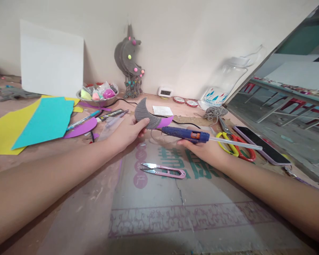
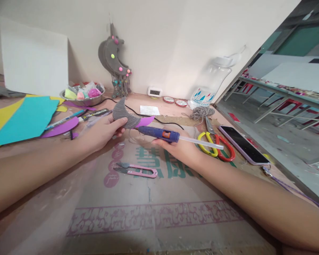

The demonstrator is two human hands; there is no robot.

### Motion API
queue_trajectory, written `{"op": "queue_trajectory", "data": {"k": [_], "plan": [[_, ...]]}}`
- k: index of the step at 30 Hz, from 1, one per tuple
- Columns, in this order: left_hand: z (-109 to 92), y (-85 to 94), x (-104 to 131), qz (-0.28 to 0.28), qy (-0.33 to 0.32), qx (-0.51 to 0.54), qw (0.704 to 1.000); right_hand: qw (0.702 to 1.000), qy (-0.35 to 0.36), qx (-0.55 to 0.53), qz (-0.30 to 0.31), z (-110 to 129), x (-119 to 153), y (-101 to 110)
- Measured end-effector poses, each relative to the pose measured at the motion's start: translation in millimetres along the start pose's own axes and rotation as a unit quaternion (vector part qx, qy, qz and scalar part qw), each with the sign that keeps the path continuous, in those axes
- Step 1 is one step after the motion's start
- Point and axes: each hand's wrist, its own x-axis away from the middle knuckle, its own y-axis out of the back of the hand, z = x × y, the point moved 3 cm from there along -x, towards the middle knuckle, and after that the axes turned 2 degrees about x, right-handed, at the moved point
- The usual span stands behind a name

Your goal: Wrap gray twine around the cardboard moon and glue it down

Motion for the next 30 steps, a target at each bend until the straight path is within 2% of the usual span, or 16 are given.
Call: {"op": "queue_trajectory", "data": {"k": [6,12,20,30], "plan": [[1.4,0.7,-1.5,0.008,0.000,0.011,1.000,1.000,0.017,0.011,-0.021,-3.9,-1.4,-0.6],[3.4,1.8,-2.3,0.011,-0.004,0.000,1.000,1.000,0.009,0.007,-0.023,-9.2,-1.9,-3.0],[1.3,0.8,-1.0,0.014,-0.015,0.000,1.000,1.000,0.029,0.004,0.005,0.4,-1.2,-0.9],[5.2,1.7,-2.9,0.010,-0.030,0.011,0.999,1.000,0.017,0.002,-0.016,-8.5,-1.1,-1.4]]}}
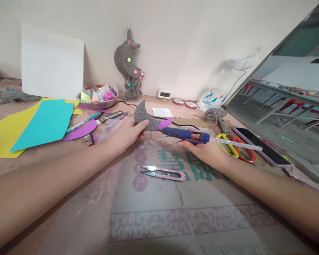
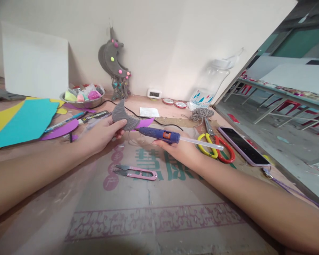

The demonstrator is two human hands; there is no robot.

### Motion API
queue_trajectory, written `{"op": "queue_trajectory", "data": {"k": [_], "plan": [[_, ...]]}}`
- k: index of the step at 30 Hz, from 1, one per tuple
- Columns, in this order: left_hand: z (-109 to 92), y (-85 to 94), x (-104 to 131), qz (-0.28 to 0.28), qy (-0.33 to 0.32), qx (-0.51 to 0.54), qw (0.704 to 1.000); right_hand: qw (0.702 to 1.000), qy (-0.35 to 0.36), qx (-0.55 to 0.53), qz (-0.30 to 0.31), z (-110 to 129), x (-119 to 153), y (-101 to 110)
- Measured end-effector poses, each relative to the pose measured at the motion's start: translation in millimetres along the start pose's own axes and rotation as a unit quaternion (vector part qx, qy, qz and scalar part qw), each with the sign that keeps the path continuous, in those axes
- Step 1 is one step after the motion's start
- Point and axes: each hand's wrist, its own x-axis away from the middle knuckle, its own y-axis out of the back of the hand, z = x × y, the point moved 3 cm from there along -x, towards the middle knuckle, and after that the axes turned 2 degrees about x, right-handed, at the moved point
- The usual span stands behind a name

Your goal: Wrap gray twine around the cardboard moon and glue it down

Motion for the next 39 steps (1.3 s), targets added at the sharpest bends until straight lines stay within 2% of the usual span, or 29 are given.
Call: {"op": "queue_trajectory", "data": {"k": [9,17,22,39], "plan": [[-0.9,-0.1,1.0,0.004,0.014,0.006,1.000,0.999,0.001,-0.017,-0.047,-2.9,-1.6,0.4],[1.1,0.5,0.7,-0.003,0.009,0.000,1.000,0.997,-0.037,-0.031,-0.052,-9.8,-1.7,0.9],[3.0,0.5,0.4,-0.005,0.004,0.000,1.000,0.998,-0.019,-0.021,-0.051,-9.7,-2.6,2.4],[0.4,1.2,1.7,0.014,-0.010,-0.050,0.999,0.997,-0.034,-0.036,-0.065,-7.1,-5.5,6.0]]}}
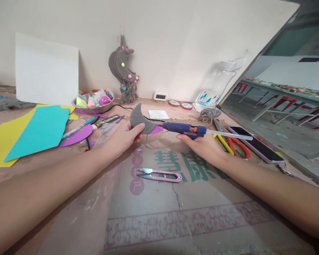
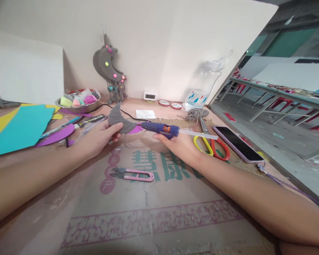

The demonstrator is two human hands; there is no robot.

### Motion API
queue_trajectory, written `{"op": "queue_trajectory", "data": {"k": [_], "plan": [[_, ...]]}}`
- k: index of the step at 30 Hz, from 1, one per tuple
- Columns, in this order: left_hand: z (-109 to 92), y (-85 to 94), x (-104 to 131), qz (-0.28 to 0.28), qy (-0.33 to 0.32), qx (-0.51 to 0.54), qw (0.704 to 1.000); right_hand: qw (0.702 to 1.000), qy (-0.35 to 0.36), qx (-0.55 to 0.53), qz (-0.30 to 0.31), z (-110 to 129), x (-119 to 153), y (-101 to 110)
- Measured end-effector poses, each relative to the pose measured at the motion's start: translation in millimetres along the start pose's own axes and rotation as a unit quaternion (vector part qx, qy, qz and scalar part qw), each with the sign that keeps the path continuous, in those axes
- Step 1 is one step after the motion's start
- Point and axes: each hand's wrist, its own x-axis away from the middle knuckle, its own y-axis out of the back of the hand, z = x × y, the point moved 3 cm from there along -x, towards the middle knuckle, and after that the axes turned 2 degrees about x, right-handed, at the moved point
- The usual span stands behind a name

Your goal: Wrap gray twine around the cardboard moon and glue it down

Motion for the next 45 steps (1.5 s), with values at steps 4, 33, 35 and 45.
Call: {"op": "queue_trajectory", "data": {"k": [4,33,35,45], "plan": [[-2,-0.3,0,0.002,0.001,-0.009,1.000,1.000,-0.004,-0.010,-0.016,-1,0,0],[-3,-1.4,1,-0.008,0.023,0.019,1.000,1.000,0.009,-0.018,-0.019,-7,2,-3],[-2,-1.2,0,-0.010,0.028,0.038,0.999,0.999,0.000,-0.021,-0.041,-5,-1,2],[1,-1.8,0,-0.014,0.036,0.049,0.998,0.991,-0.063,-0.076,-0.085,-20,-22,22]]}}
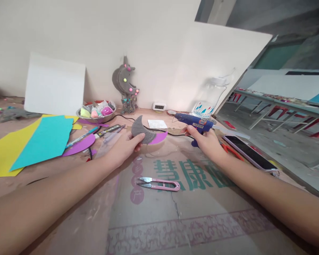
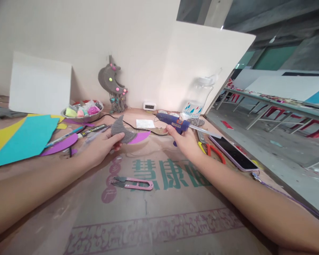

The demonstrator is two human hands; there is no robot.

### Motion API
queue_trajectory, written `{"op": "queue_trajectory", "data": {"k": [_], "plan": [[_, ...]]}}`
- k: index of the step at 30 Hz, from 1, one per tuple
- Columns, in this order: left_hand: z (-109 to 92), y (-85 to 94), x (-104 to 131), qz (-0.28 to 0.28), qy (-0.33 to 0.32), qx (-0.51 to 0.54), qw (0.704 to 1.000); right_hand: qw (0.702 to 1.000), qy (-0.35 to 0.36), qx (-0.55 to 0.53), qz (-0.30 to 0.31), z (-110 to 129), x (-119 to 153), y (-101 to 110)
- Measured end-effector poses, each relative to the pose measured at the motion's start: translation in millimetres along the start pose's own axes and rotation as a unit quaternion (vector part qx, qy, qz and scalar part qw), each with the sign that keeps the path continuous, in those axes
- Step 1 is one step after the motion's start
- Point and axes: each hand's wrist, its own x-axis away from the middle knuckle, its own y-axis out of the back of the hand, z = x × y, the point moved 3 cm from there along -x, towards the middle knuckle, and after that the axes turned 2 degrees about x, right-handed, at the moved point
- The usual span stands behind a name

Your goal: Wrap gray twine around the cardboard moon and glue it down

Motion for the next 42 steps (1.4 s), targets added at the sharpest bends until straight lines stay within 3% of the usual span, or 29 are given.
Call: {"op": "queue_trajectory", "data": {"k": [6,11,15,18,24,27,30,34,38,42], "plan": [[2,3.0,0,0.005,-0.014,-0.052,0.999,0.996,0.036,0.059,0.049,2,-48,1],[-4,0.4,-1,0.008,-0.023,-0.029,0.999,0.982,0.050,0.149,0.103,-8,-88,-25],[-7,0.0,-1,0.004,-0.024,0.019,1.000,0.976,0.033,0.187,0.106,-23,-101,-47],[-6,2.2,0,-0.010,-0.021,0.026,0.999,0.970,0.028,0.215,0.107,-30,-103,-50],[-5,2.3,-1,-0.002,-0.017,0.017,1.000,0.954,0.065,0.277,0.098,-23,-78,-21],[-5,2.4,-2,-0.007,-0.032,0.024,0.999,0.921,0.195,0.328,0.073,0,-48,-10],[-6,2.4,0,-0.009,-0.027,0.016,0.999,0.925,0.230,0.263,0.146,21,-15,-17],[-5,1.4,2,-0.002,-0.001,-0.013,1.000,0.913,0.265,0.187,0.248,37,20,-44],[-4,-1.5,2,0.010,-0.021,-0.063,0.998,0.912,0.301,0.088,0.265,40,33,-59],[-5,-5.0,4,0.031,-0.026,-0.097,0.994,0.928,0.271,0.075,0.244,39,35,-54]]}}
